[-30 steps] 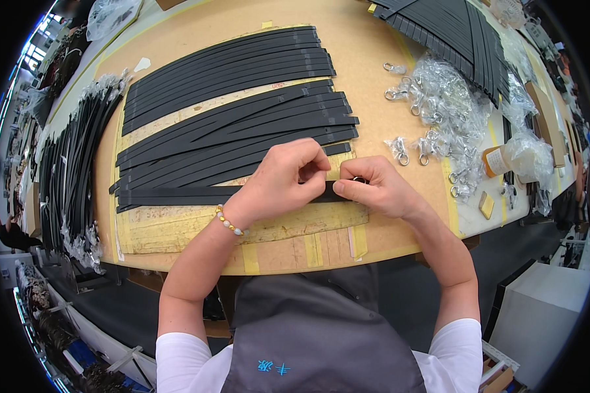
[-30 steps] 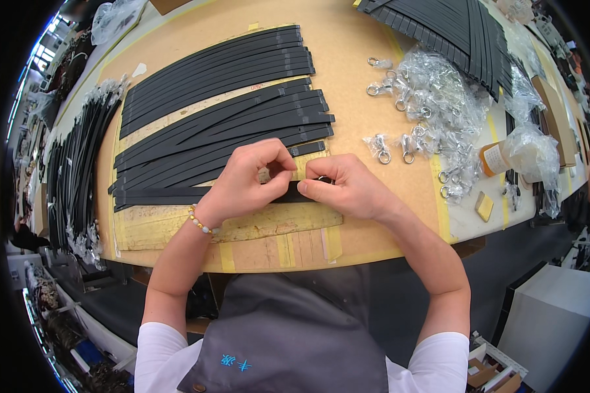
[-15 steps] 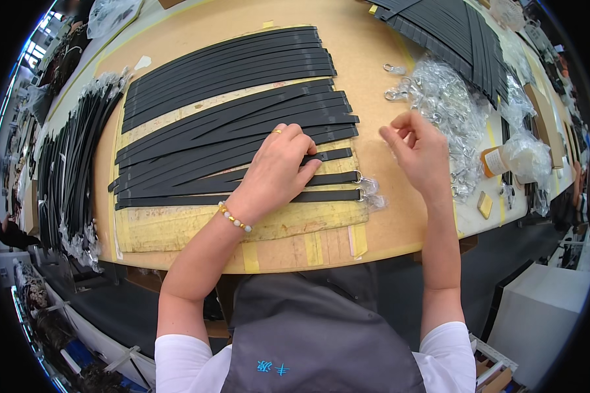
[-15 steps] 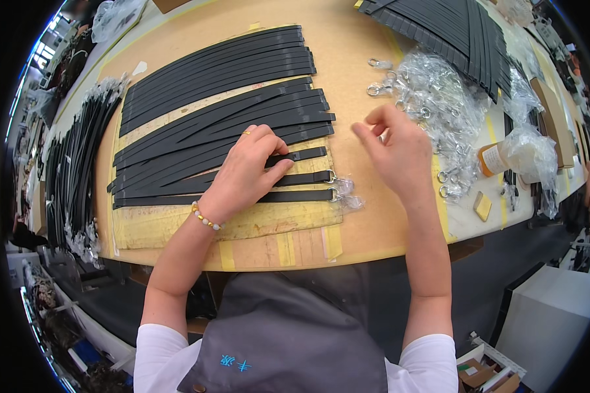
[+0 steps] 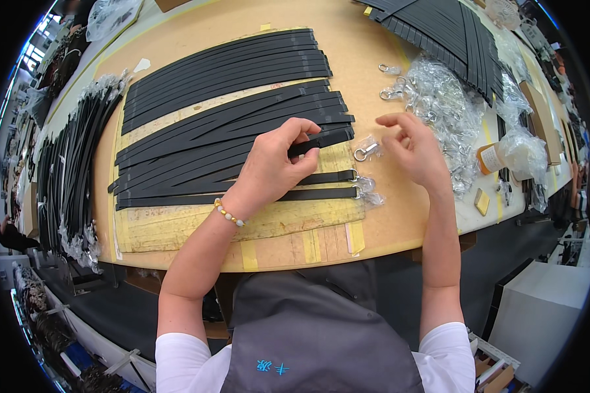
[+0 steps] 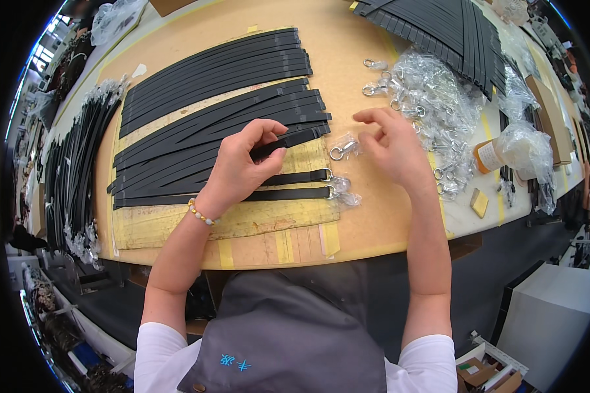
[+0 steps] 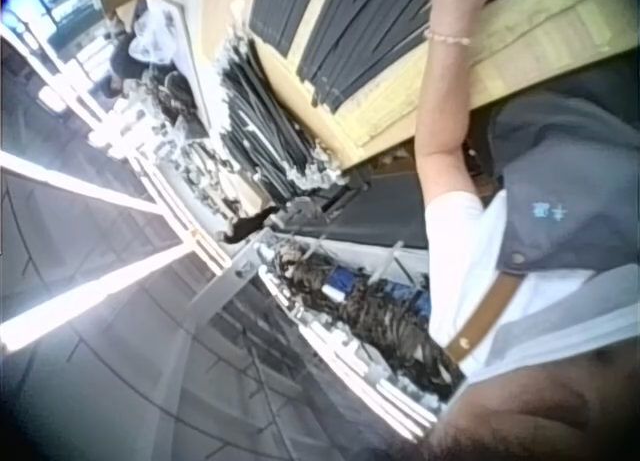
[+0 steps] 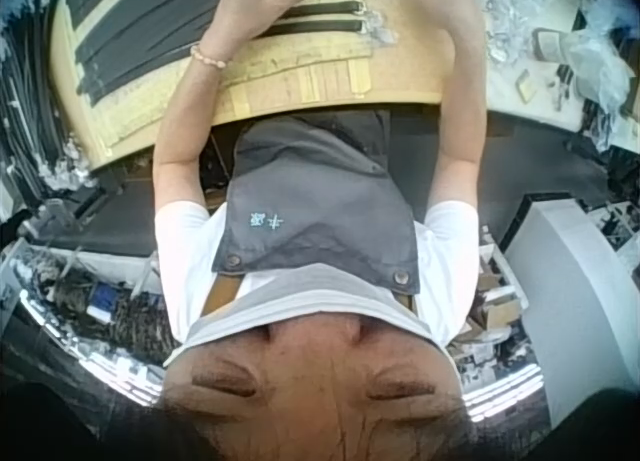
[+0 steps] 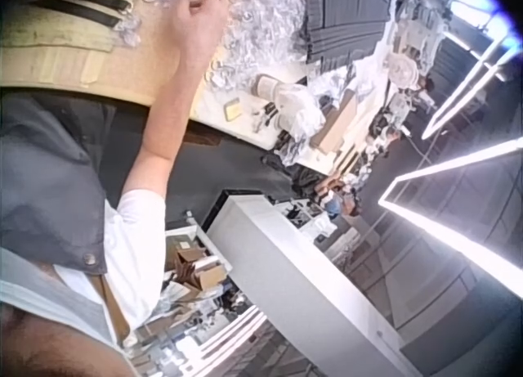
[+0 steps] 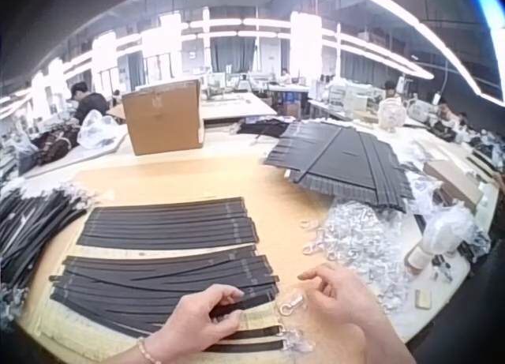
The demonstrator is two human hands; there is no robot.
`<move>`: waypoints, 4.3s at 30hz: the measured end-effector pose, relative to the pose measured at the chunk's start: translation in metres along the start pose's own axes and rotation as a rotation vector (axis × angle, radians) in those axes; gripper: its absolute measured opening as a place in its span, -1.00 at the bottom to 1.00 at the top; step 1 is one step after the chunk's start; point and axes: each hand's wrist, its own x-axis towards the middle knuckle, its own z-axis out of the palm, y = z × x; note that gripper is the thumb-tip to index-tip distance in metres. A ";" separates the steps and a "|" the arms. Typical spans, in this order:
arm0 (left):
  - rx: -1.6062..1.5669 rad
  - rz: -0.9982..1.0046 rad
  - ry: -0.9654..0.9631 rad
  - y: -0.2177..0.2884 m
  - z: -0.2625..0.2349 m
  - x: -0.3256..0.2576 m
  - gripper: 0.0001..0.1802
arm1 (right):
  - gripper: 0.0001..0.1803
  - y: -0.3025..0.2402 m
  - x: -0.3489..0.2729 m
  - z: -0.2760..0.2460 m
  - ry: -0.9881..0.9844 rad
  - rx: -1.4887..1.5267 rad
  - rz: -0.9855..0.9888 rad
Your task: Attaching metal rings and buckles to black leather straps.
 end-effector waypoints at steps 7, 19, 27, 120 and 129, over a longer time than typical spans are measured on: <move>0.002 0.042 -0.088 -0.001 -0.003 0.001 -0.69 | -0.75 -0.009 -0.003 0.006 -0.286 -0.061 -0.139; -0.194 -0.019 -0.109 -0.003 -0.002 0.000 -0.72 | -0.81 -0.001 -0.002 0.016 -0.290 0.780 -0.092; -0.282 0.023 -0.139 0.003 -0.005 -0.002 -0.72 | -0.82 -0.009 -0.002 0.031 -0.465 1.054 -0.171; -0.165 0.028 -0.203 0.012 0.010 -0.014 -0.75 | -0.69 -0.031 -0.014 0.041 -0.527 0.540 -0.023; -0.244 -0.037 -0.393 0.001 0.009 -0.010 -0.80 | -0.67 -0.032 -0.018 0.048 -0.464 0.468 -0.138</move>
